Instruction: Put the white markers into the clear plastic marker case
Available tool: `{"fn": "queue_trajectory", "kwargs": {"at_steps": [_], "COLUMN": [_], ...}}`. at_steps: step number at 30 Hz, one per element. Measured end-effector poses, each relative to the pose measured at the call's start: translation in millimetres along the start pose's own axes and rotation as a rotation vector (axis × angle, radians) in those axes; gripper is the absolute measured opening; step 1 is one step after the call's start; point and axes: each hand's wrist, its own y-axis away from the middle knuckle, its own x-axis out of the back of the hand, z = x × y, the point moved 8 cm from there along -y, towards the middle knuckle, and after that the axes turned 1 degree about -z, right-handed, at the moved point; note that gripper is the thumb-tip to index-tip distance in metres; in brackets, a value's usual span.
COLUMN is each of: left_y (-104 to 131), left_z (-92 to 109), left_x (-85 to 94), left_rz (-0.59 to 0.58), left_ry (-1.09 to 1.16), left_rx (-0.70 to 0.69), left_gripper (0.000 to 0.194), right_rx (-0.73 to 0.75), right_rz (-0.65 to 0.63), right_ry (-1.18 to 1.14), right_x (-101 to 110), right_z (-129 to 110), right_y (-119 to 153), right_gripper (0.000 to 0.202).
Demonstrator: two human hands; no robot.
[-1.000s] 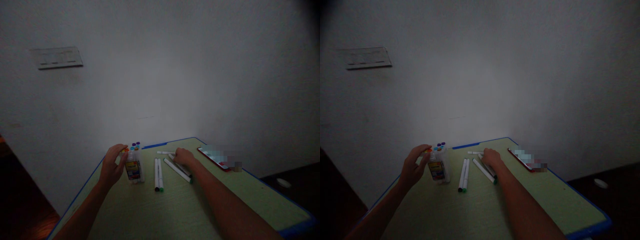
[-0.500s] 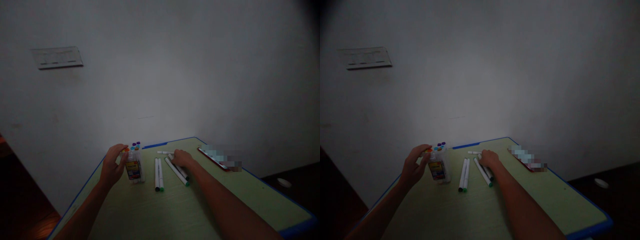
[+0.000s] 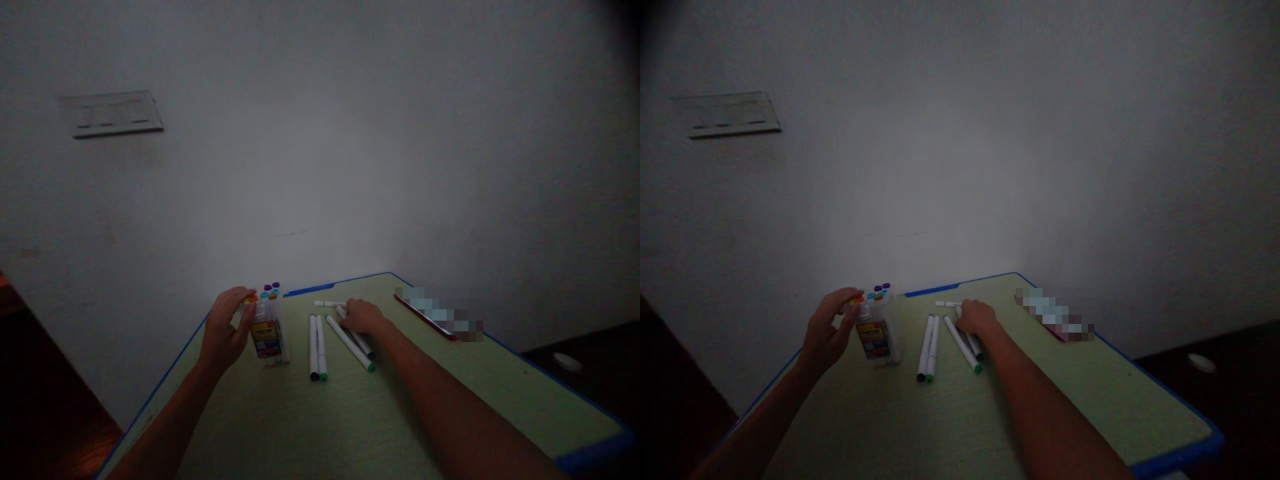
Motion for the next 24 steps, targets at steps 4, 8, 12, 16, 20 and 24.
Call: {"fn": "queue_trajectory", "kwargs": {"at_steps": [4,8,12,16,20,24], "left_y": [0.3,1.2,1.1,0.7,1.1,1.2], "left_z": [0.7,0.2,0.3,0.6,0.8,1.2], "left_x": [-0.1,0.0,-0.5,-0.5,-0.3,0.4], "left_rz": [-0.002,0.000,0.000,-0.001,0.001,0.006], "left_ry": [-0.003,0.000,0.001,-0.008,-0.007,-0.012], "left_rx": [-0.005,-0.006,-0.010,-0.007,-0.003,-0.008], "left_gripper": [0.022,0.022,0.023,0.023,0.023,0.022], "right_rx": [0.000,0.044,0.132,0.237,0.323,0.302], "right_rz": [0.037,0.093,0.110,0.094,0.080,0.029], "right_ry": [0.007,0.013,0.020,0.036,0.077,0.101], "right_x": [7.9,20.1,23.1,16.1,9.6,5.7], "right_z": [-1.9,-14.1,-38.2,-65.5,-84.7,-86.6], "right_y": [1.9,7.6,17.3,29.0,38.6,41.2], "right_gripper": [0.033,0.029,0.026,0.027,0.029,0.031]}}
